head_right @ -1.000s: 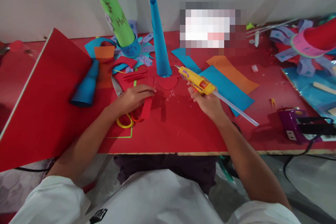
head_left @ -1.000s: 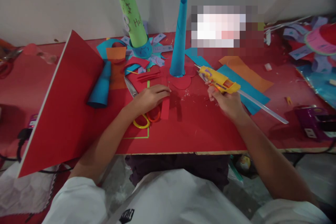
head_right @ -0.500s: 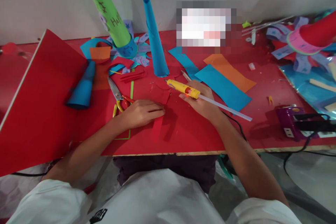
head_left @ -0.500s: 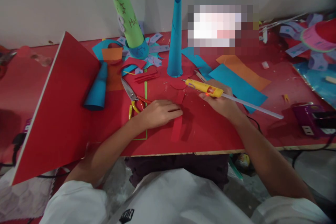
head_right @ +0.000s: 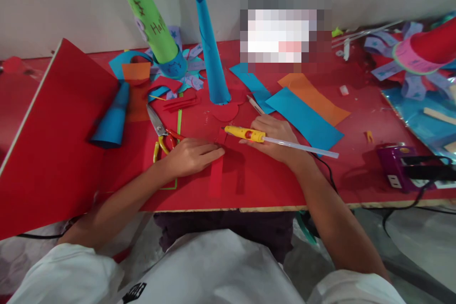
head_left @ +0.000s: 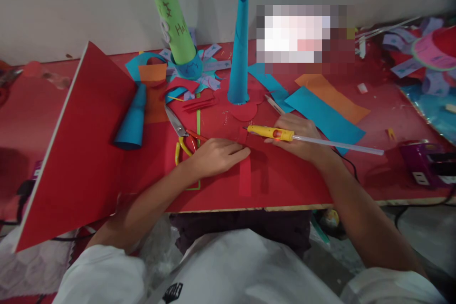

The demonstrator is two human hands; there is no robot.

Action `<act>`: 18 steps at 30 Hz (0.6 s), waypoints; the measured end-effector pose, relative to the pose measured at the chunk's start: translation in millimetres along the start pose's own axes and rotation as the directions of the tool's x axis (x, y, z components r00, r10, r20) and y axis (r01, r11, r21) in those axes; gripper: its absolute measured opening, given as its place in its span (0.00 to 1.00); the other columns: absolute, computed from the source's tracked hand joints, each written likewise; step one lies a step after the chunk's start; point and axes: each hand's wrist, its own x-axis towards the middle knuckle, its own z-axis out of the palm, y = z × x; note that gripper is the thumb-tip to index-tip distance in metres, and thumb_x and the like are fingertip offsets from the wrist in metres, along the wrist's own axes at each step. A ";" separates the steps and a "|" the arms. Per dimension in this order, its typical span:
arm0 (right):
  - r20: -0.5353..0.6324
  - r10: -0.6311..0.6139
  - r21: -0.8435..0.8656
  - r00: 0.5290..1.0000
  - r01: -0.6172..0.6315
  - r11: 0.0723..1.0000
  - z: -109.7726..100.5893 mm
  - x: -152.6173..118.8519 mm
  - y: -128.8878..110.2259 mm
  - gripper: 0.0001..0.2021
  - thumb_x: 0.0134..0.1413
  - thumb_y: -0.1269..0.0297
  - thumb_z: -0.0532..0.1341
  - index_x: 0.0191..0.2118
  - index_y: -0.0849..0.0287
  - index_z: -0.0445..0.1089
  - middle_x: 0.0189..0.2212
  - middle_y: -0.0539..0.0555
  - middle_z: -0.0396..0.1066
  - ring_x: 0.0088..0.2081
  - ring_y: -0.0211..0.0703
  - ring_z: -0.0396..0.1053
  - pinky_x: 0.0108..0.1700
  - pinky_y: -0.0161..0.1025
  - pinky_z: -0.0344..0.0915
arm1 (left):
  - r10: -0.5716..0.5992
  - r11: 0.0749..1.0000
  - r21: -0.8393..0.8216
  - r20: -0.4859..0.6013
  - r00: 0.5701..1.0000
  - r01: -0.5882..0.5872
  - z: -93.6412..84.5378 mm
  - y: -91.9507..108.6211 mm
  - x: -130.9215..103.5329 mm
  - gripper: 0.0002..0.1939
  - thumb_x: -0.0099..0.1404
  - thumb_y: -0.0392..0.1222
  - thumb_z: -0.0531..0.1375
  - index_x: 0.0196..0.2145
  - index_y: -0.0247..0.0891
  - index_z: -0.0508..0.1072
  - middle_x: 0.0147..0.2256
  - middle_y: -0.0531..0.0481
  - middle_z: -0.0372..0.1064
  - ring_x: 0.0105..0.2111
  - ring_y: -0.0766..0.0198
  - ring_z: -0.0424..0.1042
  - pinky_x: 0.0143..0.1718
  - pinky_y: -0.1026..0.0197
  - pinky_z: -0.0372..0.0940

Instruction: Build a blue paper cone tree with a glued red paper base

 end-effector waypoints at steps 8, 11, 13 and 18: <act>0.048 0.005 -0.050 0.999 -0.003 0.999 0.2 -1.2 2.3 0.26 0.64 0.33 0.60 0.29 0.51 0.62 0.29 0.54 0.69 0.34 0.50 0.66 0.34 0.45 0.54 | -0.001 1.000 0.006 0.026 1.000 0.001 -1.0 -0.2 0.2 0.13 0.76 0.28 0.52 0.51 0.34 0.74 0.36 0.48 0.81 0.30 0.63 0.78 0.30 0.61 0.68; 0.055 0.004 -0.074 0.998 0.000 0.997 0.4 -1.3 2.0 0.25 0.65 0.34 0.59 0.29 0.51 0.62 0.28 0.54 0.68 0.34 0.51 0.66 0.34 0.46 0.54 | -0.010 1.000 0.005 0.036 0.999 0.009 0.0 0.0 -0.9 0.14 0.76 0.28 0.51 0.51 0.35 0.74 0.37 0.47 0.81 0.30 0.64 0.78 0.30 0.61 0.68; 0.045 0.012 -0.074 0.999 -0.009 0.997 0.6 -1.3 1.0 0.25 0.65 0.36 0.60 0.28 0.51 0.62 0.28 0.54 0.68 0.34 0.51 0.66 0.33 0.46 0.53 | -0.013 1.000 -0.001 0.046 0.999 0.013 1.0 0.0 -1.4 0.14 0.76 0.29 0.51 0.51 0.36 0.74 0.38 0.46 0.81 0.33 0.64 0.79 0.32 0.62 0.70; 0.046 -0.001 -0.077 0.999 0.005 0.997 0.4 -0.6 -1.0 0.26 0.65 0.36 0.60 0.27 0.52 0.60 0.27 0.54 0.67 0.34 0.49 0.65 0.34 0.45 0.52 | -0.059 0.997 -0.058 0.000 0.998 0.059 0.2 -0.1 3.0 0.10 0.79 0.38 0.54 0.49 0.36 0.74 0.44 0.43 0.82 0.42 0.59 0.82 0.44 0.58 0.75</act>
